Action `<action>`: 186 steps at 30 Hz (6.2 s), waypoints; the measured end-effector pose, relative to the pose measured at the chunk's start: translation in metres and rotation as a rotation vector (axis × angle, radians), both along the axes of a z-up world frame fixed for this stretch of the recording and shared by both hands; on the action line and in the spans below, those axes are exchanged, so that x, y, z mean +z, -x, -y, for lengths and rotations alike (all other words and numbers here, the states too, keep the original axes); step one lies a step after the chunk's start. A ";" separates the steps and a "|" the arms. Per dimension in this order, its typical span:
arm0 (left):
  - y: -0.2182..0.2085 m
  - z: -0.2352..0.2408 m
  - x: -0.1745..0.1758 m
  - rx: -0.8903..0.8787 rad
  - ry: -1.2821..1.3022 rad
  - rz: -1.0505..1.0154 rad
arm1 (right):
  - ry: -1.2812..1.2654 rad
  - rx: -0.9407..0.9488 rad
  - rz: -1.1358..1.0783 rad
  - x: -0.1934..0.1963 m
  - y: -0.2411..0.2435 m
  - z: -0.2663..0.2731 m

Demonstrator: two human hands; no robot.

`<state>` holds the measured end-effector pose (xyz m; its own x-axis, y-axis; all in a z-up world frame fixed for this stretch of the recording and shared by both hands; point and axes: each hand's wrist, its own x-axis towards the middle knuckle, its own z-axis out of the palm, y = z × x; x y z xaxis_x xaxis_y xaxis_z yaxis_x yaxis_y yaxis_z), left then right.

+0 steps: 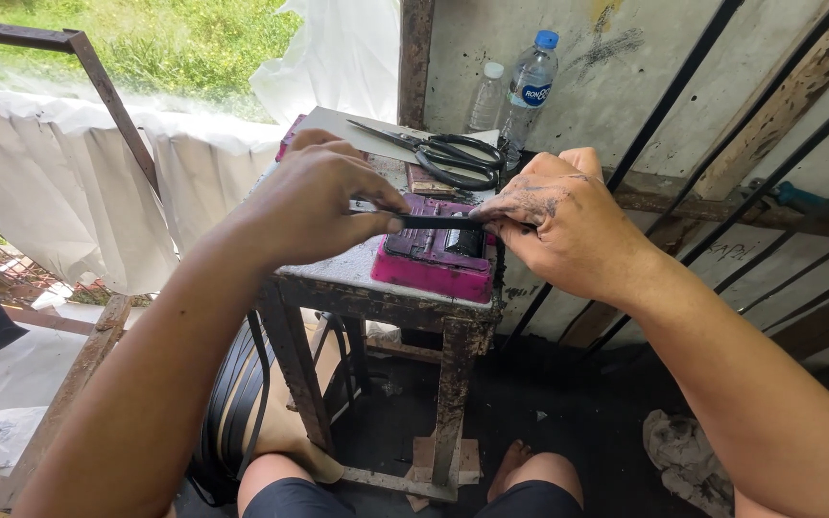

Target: Applying edge paint to a leather strip using a roller applicator and hanging it to dry with clothespins.

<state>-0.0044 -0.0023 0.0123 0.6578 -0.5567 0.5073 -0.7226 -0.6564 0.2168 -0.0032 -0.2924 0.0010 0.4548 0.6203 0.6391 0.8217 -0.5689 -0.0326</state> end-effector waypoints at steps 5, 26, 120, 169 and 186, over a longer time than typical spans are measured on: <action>0.002 -0.016 0.001 0.061 0.015 0.022 | -0.017 0.008 -0.018 -0.003 -0.001 -0.010; -0.017 0.028 -0.006 -0.056 -0.053 0.154 | -0.035 -0.061 -0.025 -0.006 0.010 0.030; -0.002 0.051 0.014 -0.068 -0.172 0.136 | 0.131 -0.186 -0.066 0.009 0.024 0.001; -0.020 0.058 -0.002 -0.129 -0.157 0.188 | 0.056 -0.338 -0.126 -0.017 0.019 0.066; -0.011 0.063 0.019 -0.089 -0.079 -0.059 | -0.029 -0.456 -0.616 0.026 0.031 0.055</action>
